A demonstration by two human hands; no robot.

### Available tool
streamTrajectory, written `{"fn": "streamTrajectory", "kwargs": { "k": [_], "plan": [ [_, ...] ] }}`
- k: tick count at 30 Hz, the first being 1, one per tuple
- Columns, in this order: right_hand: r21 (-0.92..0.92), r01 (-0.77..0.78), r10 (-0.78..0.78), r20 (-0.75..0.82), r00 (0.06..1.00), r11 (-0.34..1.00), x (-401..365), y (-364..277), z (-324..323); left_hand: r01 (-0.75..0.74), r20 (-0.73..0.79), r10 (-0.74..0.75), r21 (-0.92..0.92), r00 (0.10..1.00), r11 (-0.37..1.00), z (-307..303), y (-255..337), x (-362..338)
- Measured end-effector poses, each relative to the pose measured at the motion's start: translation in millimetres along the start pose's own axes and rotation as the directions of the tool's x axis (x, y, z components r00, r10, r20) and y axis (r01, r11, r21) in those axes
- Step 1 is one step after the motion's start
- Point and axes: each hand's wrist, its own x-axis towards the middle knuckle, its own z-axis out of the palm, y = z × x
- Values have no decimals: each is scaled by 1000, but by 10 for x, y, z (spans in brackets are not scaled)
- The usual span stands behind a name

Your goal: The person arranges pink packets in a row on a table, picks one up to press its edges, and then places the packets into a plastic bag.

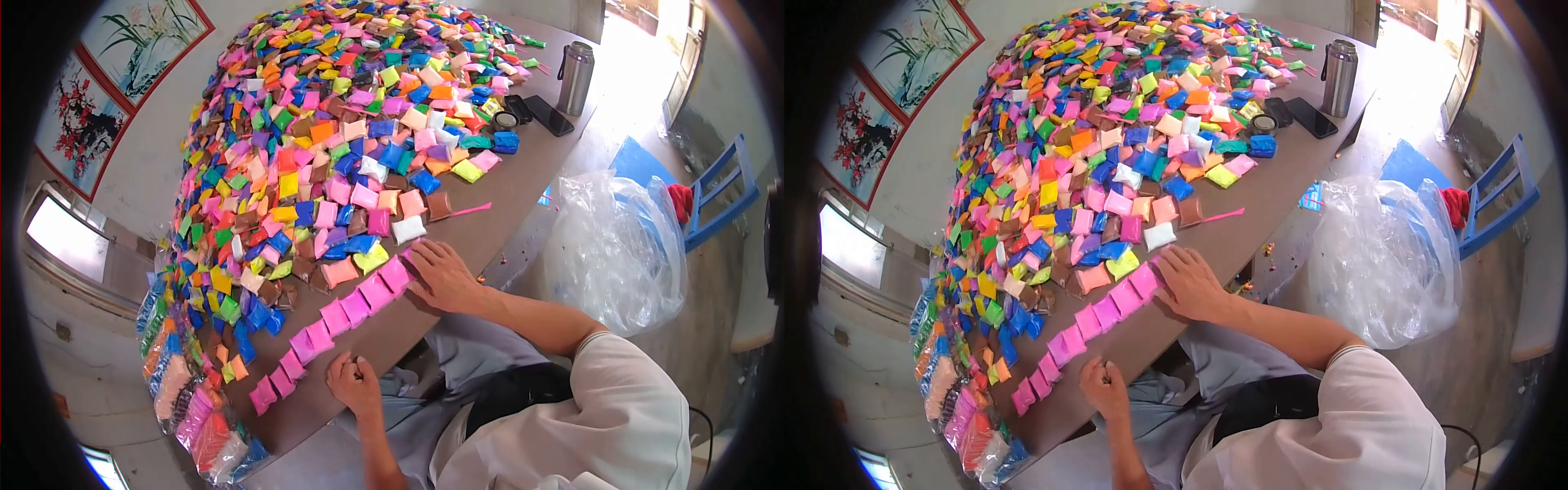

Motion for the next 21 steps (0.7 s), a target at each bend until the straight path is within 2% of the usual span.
{"fn": "streamTrajectory", "kwargs": {
  "k": [3, 6, 8, 10, 12, 15, 18, 21],
  "plan": [
    [80, 18, -16, -23, 1000, 997, 165, 91, -63, 149, 56, -140, -196, 989, 969, -7, -51, 138],
    [133, 4, -4, 3, 1000, 991, 504, 237, -109, 252, 122, -235, -149, 964, 956, 13, -71, 218],
    [138, 27, -29, 12, 1000, 990, 865, 404, -15, 197, 86, -190, -80, 978, 977, 56, -68, 212],
    [196, 105, -69, -181, 981, 975, 1269, 576, 248, 148, 51, -147, -27, 988, 989, 75, -44, 182],
    [257, 18, 12, -114, 993, 966, 1683, 658, 410, 103, 11, -103, 8, 995, 995, 84, 4, 184],
    [103, 13, -3, -100, 995, 995, 2194, 866, 811, 78, 8, -79, 17, 997, 997, 78, 11, 184],
    [-57, -133, 140, 135, 981, 989, 2535, 806, 1015, 84, 8, -85, 47, 996, 995, 63, 40, 190],
    [284, 9, -50, 138, 989, 959, 2728, 650, 958, 104, -5, -104, 43, 995, 994, 56, 67, 197]
  ]
}}
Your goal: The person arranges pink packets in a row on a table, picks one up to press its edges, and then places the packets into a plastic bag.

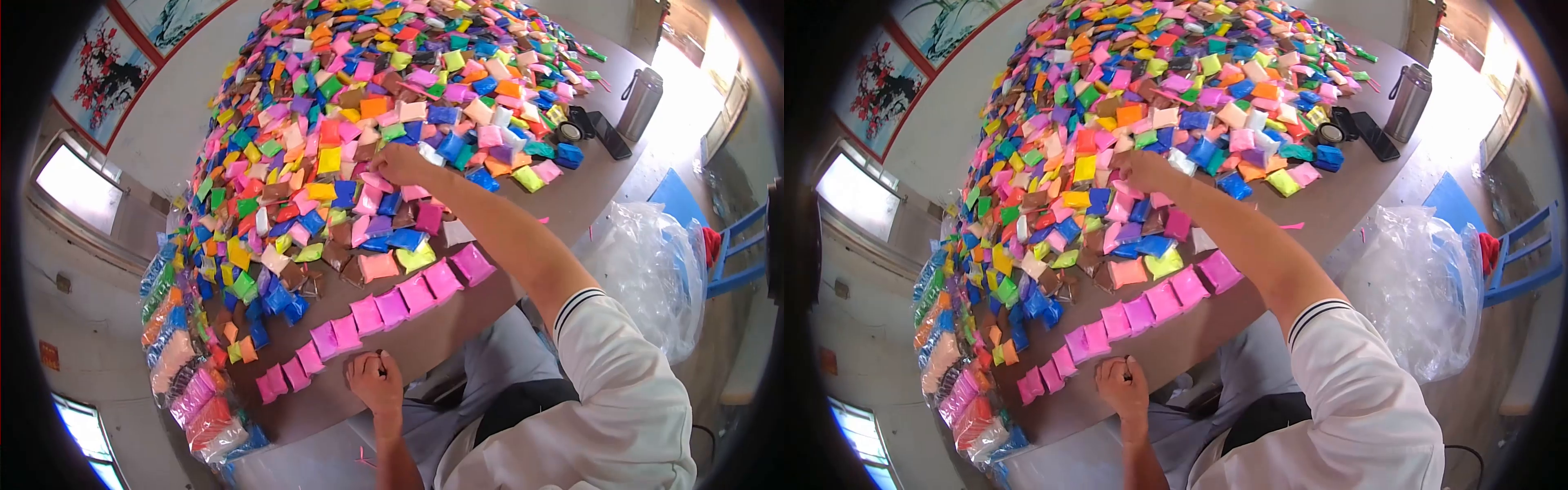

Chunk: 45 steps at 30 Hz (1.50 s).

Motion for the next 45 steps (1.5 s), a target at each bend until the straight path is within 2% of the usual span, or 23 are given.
{"fn": "streamTrajectory", "kwargs": {
  "k": [1, 4, 5, 8, 11, 15, 19, 22, 23, 25, 28, 30, 31, 32, 34, 37, 40, 41, 44, 45],
  "plan": [
    [6, 90, -90, -11, 996, 996, 68, 54, -2, -3, -3, 3, -2, 1000, 1000, 0, -3, -8],
    [-52, -144, 138, -104, 985, 988, 108, 180, -23, -17, 0, 17, -7, 1000, 1000, -10, 4, 16],
    [-82, -154, 151, -46, 988, 985, 118, 232, -37, -17, 7, 17, -5, 1000, 1000, -28, 23, 30],
    [-413, -215, 241, 12, 970, 885, 95, 225, 92, -13, 27, 13, -4, 1000, 1000, -35, 23, 29],
    [-483, -224, 301, 87, 950, 846, 85, 164, 130, -14, 22, 15, -22, 1000, 1000, -51, 47, 37],
    [-404, -243, 259, -15, 966, 882, 64, 81, 109, 0, 7, 1, -53, 1000, 999, -64, 43, 30],
    [-185, -144, 144, -15, 989, 972, 93, 164, -18, -16, -7, 16, -68, 1000, 998, -74, 24, 28],
    [-106, -138, 138, -16, 990, 985, -98, 112, -223, -28, -23, 26, -80, 999, 996, -76, 5, 2],
    [92, -140, 141, -3, 990, 986, -194, 92, -288, -33, -27, 31, -81, 999, 996, -67, -4, -1],
    [465, -136, 143, 21, 989, 875, -468, -64, -429, -48, -27, 46, -89, 999, 995, -62, -15, 19],
    [671, -243, 101, 243, 965, 701, -934, -386, -638, -65, -7, 65, -126, 998, 990, -72, -13, -7],
    [702, -217, 51, 250, 967, 678, -1280, -567, -564, -83, -3, 84, -162, 996, 983, -89, -27, 9],
    [669, -396, 137, 407, 903, 629, -1461, -798, -629, -94, -1, 95, -161, 995, 982, -85, -46, 0],
    [694, -362, 119, 373, 920, 622, -1640, -970, -569, -89, 10, 92, -189, 996, 978, -96, -42, -2],
    [641, -300, -19, 441, 898, 706, -1922, -1021, -299, -77, 28, 86, -235, 996, 969, -134, -40, 5],
    [561, -389, -27, 593, 804, 731, -2254, -1367, -38, 16, 124, 22, -295, 992, 955, -195, -62, -15],
    [537, -476, -83, 719, 690, 697, -2314, -1535, 89, 49, 139, -1, -343, 990, 938, -167, -185, -75],
    [585, -466, -118, 697, 707, 664, -2304, -1588, 76, 97, 193, -19, -401, 981, 911, -200, -201, -98],
    [600, -412, -177, 686, 705, 686, -2271, -1521, 163, 87, 206, -1, -407, 979, 909, -218, -209, -112],
    [589, -442, -163, 705, 690, 677, -2274, -1543, 171, 82, 198, 4, -424, 980, 902, -212, -210, -116]
  ]
}}
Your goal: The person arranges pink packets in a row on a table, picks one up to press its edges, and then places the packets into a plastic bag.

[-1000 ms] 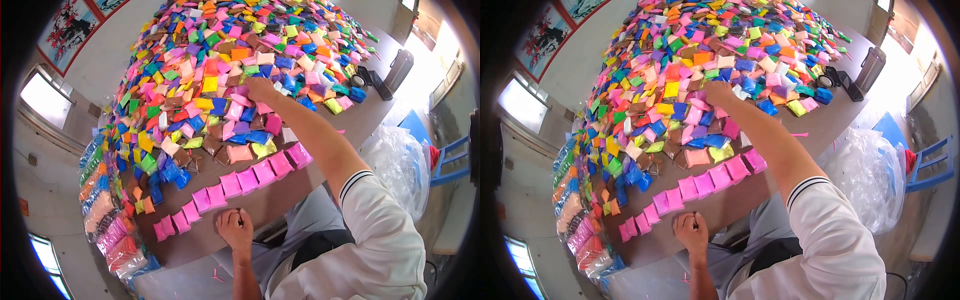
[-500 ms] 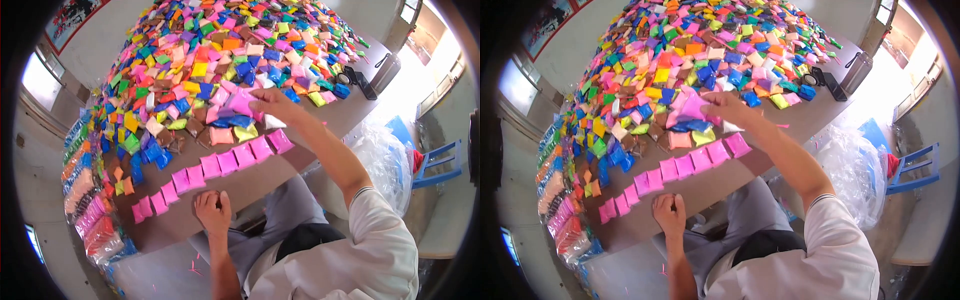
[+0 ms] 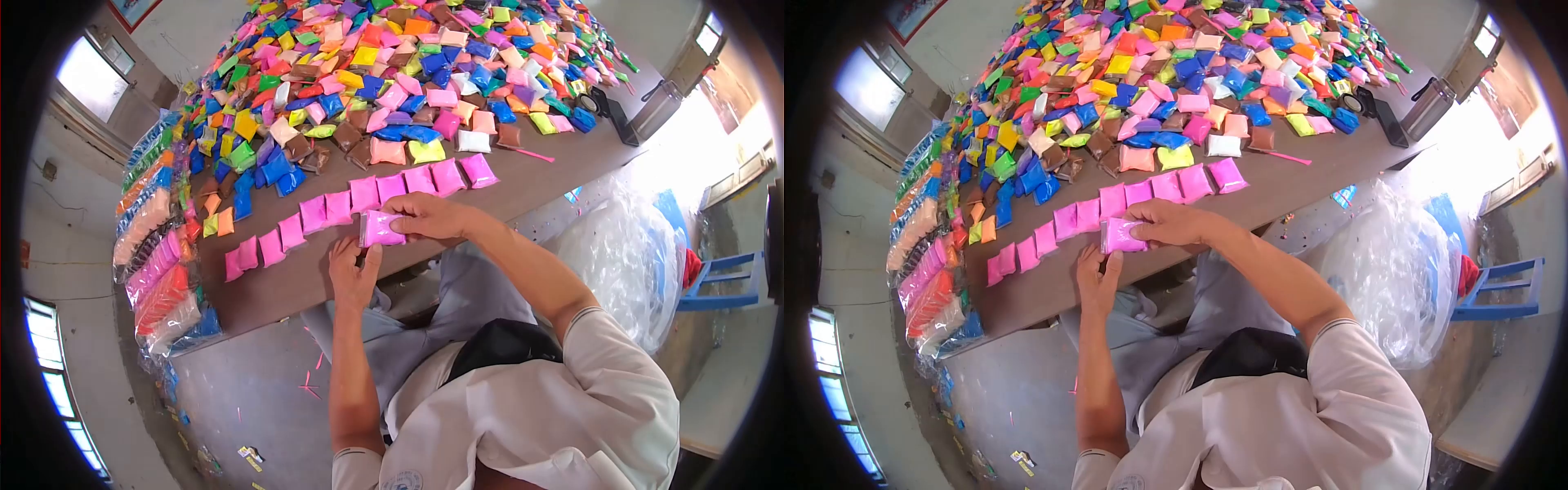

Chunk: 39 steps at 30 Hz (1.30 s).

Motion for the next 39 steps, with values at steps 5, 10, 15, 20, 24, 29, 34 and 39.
{"fn": "streamTrajectory", "kwargs": {
  "k": [5, 10, 15, 20, 24, 29, 34, 39],
  "plan": [
    [-24, 38, -39, -11, 999, 999, 79, 176, 163, -21, -15, 21, -23, 1000, 1000, 13, 25, 19],
    [38, -15, 16, -43, 999, 999, 76, 99, 201, -22, -57, 26, 59, 998, 998, 72, -10, 14],
    [-73, -40, 33, -83, 996, 997, 103, 111, 202, -66, -45, 71, 109, 996, 992, 53, 7, -2],
    [-124, 34, -52, -146, 988, 992, 108, 228, 228, -87, -41, 93, 133, 995, 987, 70, 1, 4],
    [46, 57, -47, -188, 981, 997, 70, 205, 314, -73, -57, 81, 132, 995, 989, 70, 41, 5],
    [-276, 267, -335, -242, 911, 923, 83, 421, 286, -77, -86, 89, 130, 992, 988, 98, -33, -11],
    [-258, 219, -301, -342, 890, 941, 71, 407, 379, -89, -94, 99, 112, 991, 990, 96, -15, -13],
    [-272, 175, -269, -366, 891, 946, 69, 369, 406, -55, -71, 63, 112, 995, 992, 57, 46, -2]
  ]
}}
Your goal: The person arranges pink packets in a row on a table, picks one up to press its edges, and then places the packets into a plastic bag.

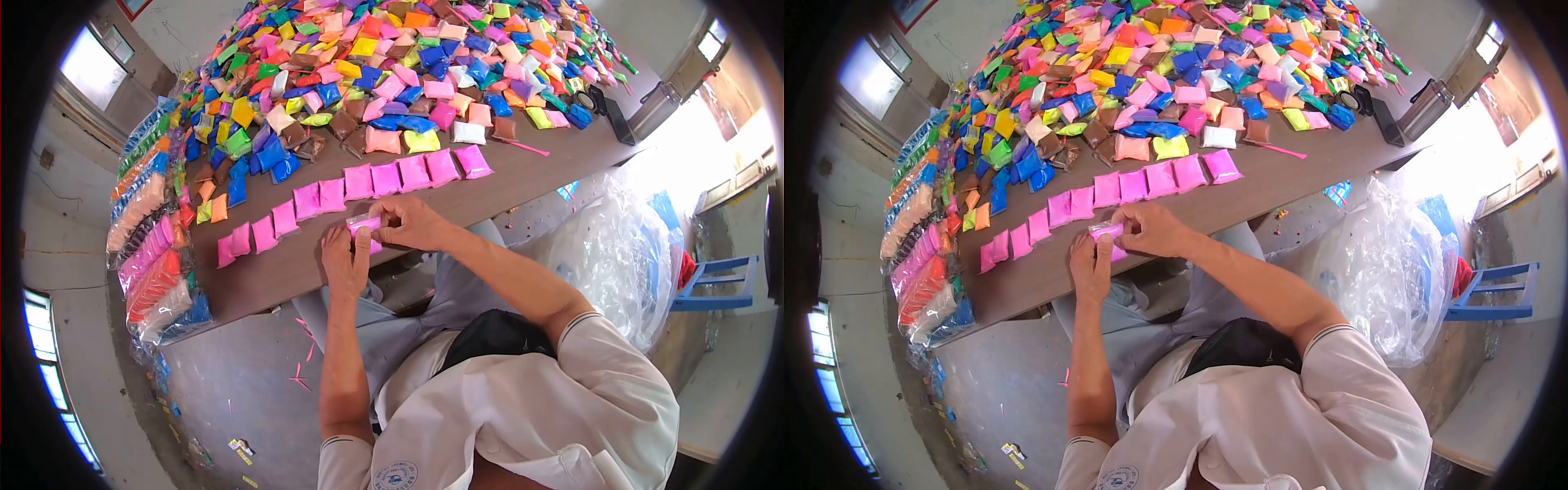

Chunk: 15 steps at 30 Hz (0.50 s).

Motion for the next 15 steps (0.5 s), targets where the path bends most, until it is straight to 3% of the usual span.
{"fn": "streamTrajectory", "kwargs": {
  "k": [3, 6, 15],
  "plan": [
    [49, -77, 71, 118, 990, 996, 11, -24, -56, 11, 7, -11, -18, 1000, 1000, 7, -30, -6],
    [270, -167, 122, 177, 977, 948, 57, 85, -33, 15, -15, -16, -49, 1000, 999, 30, -62, -20],
    [265, -179, 127, 200, 971, 948, 39, -5, -89, 15, 25, -15, -13, 1000, 1000, 2, -3, -5]
  ]
}}
